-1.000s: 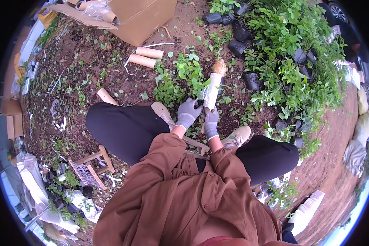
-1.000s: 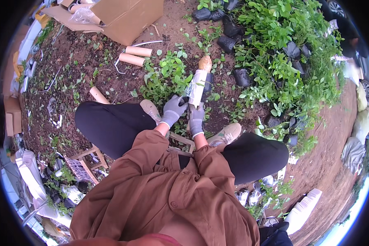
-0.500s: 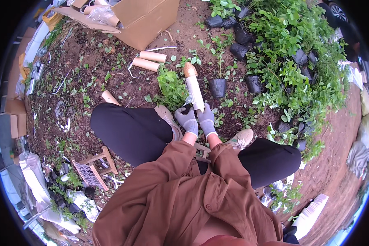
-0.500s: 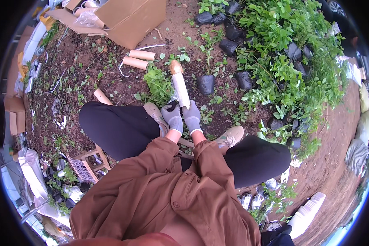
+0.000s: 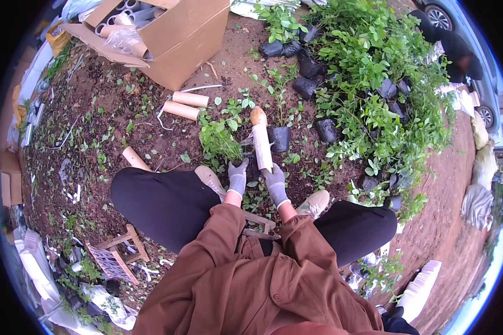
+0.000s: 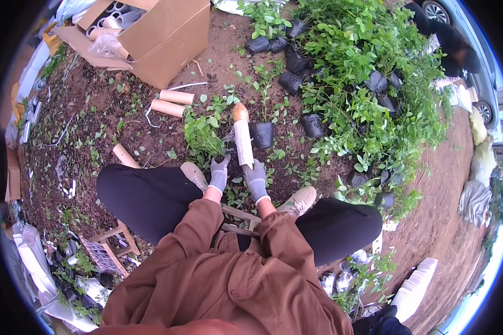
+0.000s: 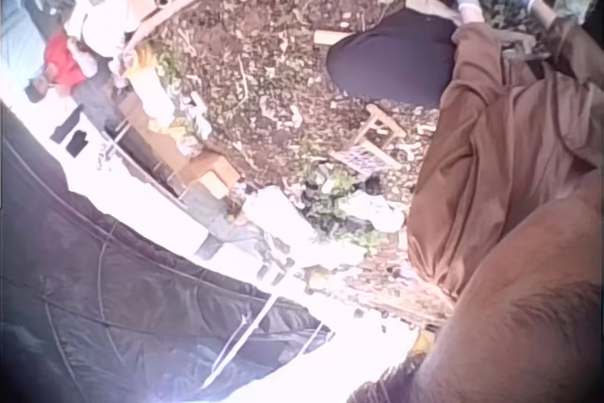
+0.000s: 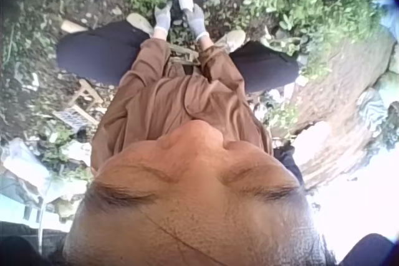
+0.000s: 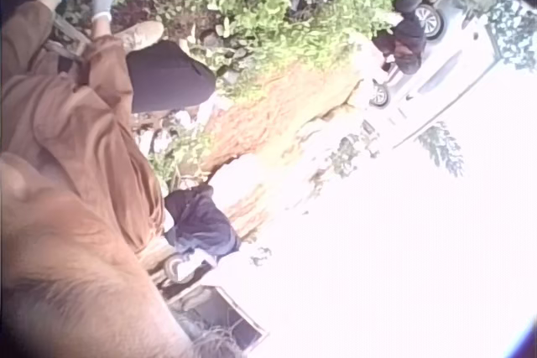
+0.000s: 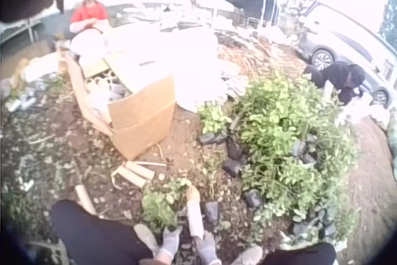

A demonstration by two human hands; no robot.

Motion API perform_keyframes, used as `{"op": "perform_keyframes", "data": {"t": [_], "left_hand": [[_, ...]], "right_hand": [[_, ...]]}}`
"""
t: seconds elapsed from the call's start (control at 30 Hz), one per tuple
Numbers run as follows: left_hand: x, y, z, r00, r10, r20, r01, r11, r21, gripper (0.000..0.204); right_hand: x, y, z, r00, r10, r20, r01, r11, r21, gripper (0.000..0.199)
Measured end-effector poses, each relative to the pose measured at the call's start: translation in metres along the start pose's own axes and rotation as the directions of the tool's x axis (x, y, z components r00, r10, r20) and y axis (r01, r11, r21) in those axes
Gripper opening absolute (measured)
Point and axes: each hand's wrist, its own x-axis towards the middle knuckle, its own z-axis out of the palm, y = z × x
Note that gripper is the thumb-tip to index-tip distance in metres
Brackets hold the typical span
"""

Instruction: The recorder is wrapping small potted plants in plastic film and inserting them into cardboard tubes for shipping.

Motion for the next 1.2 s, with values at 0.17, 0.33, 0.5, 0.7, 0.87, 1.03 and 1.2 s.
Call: {"op": "perform_keyframes", "data": {"t": [0.17,0.33,0.5,0.7,0.87,1.03,1.2], "left_hand": [[0.019,-0.028,0.004,0.997,-0.011,0.081,0.021,0.993,-0.12,0.072],[0.008,-0.014,0.012,0.997,-0.002,-0.078,-0.016,0.971,-0.24,0.033],[-0.031,0.015,0.003,0.998,-0.032,0.063,0.058,0.868,-0.493,0.036],[-0.067,0.022,0.006,0.981,0.077,-0.179,-0.156,0.863,-0.481,0.037],[-0.047,0.018,0.005,0.912,0.405,0.069,-0.409,0.883,0.231,0.036],[-0.032,0.002,-0.009,0.956,0.294,-0.025,-0.283,0.937,0.206,0.034],[-0.04,0.0,-0.011,0.976,0.207,-0.072,-0.201,0.976,0.088,0.032]], "right_hand": [[-0.036,-0.008,-0.02,0.987,0.068,0.147,-0.09,0.986,0.142,0.03],[-0.054,-0.019,-0.016,0.986,-0.129,0.107,0.167,0.728,-0.664,0.044],[-0.057,-0.023,-0.012,0.967,-0.253,0.033,0.168,0.533,-0.829,0.053],[-0.051,-0.016,-0.01,0.991,-0.131,-0.008,0.069,0.572,-0.818,0.056],[-0.05,-0.014,-0.011,0.993,-0.11,0.037,0.096,0.604,-0.791,0.057],[-0.047,-0.021,-0.016,0.971,0.001,-0.238,-0.145,0.795,-0.59,0.054],[-0.046,-0.019,-0.012,0.98,0.054,-0.193,-0.169,0.738,-0.653,0.055]]}}
